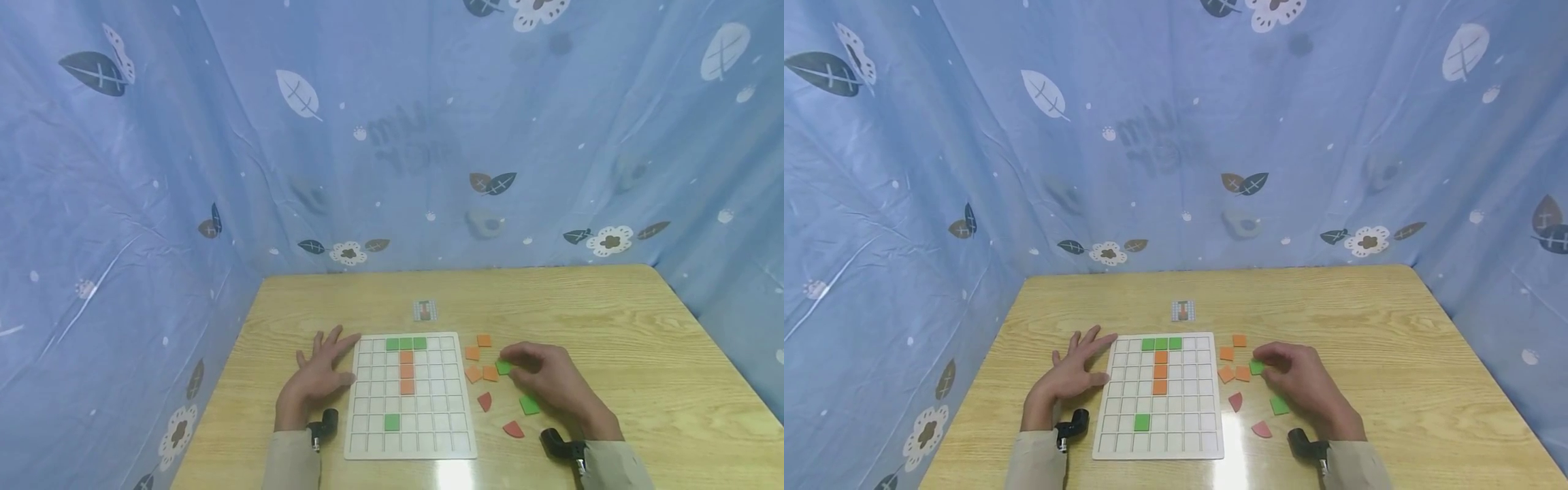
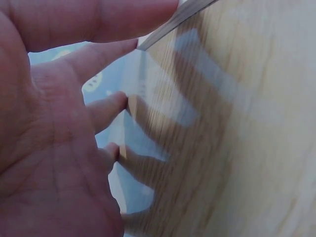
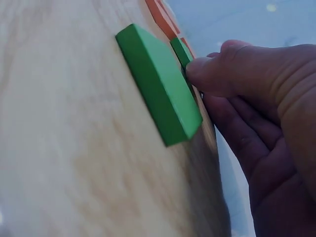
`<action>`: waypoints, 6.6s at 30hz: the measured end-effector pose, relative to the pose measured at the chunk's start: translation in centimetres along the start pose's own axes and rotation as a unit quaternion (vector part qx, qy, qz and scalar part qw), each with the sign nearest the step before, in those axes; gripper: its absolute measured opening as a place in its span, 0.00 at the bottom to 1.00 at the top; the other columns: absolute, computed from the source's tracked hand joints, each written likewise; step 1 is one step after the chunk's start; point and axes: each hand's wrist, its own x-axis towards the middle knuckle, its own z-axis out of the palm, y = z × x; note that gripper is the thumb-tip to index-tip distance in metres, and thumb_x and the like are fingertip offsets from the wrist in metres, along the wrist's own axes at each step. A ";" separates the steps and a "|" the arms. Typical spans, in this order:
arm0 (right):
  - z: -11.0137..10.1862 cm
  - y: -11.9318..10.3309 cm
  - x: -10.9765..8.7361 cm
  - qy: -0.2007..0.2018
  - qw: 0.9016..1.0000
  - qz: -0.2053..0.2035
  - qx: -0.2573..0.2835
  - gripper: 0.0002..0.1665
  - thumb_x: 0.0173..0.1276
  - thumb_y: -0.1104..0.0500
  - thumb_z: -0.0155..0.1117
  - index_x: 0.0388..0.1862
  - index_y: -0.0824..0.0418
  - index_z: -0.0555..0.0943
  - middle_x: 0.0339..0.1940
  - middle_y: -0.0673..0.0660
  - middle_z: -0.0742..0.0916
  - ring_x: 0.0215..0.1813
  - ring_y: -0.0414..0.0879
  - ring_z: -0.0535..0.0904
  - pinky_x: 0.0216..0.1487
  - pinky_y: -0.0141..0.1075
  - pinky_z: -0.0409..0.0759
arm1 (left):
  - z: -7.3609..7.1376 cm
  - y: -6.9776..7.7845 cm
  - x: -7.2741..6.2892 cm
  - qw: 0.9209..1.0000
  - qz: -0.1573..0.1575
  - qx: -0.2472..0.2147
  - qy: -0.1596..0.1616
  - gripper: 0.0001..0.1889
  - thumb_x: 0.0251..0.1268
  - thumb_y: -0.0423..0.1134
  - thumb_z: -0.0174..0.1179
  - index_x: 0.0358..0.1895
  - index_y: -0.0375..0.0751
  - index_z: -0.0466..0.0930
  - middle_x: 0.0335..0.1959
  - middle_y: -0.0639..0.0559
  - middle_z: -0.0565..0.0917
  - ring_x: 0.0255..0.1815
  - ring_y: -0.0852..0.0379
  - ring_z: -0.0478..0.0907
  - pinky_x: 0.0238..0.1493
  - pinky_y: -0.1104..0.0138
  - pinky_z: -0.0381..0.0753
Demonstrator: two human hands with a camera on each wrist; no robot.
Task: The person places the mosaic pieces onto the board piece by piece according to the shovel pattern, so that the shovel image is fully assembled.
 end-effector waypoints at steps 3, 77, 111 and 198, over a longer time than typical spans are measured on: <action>0.1 0.1 0.0 -0.003 1.000 0.018 0.025 0.20 0.68 0.66 0.77 0.55 0.48 0.92 0.54 0.45 0.94 0.56 0.40 0.90 0.57 0.31 0.87 | 0.0 0.1 0.1 1.000 0.002 -0.002 -0.001 0.44 0.61 0.36 0.71 0.84 0.56 0.70 0.92 0.38 0.49 0.91 0.25 0.30 0.76 0.18 0.19; 10.8 -9.9 -2.6 -0.080 0.987 -0.092 0.109 0.15 0.66 0.67 0.77 0.49 0.52 0.93 0.48 0.45 0.95 0.53 0.40 0.92 0.57 0.37 0.92 | -0.3 0.3 0.2 1.000 -0.004 -0.003 -0.007 0.44 0.62 0.37 0.69 0.85 0.55 0.69 0.93 0.38 0.48 0.91 0.25 0.29 0.76 0.18 0.19; 3.6 -8.2 1.2 0.057 0.992 -0.109 0.003 0.18 0.62 0.66 0.84 0.52 0.57 0.94 0.48 0.50 0.96 0.45 0.43 0.94 0.49 0.39 0.93 | -0.2 0.4 0.0 1.000 -0.014 -0.018 -0.005 0.45 0.61 0.34 0.70 0.85 0.56 0.69 0.93 0.39 0.47 0.92 0.27 0.27 0.76 0.20 0.14; 2.3 -7.9 2.1 0.004 0.995 -0.048 0.088 0.17 0.66 0.69 0.79 0.51 0.56 0.93 0.51 0.51 0.95 0.55 0.50 0.94 0.58 0.35 0.91 | -0.1 0.4 0.0 1.000 -0.013 -0.011 -0.003 0.44 0.62 0.34 0.70 0.85 0.57 0.69 0.93 0.39 0.48 0.92 0.27 0.28 0.76 0.20 0.15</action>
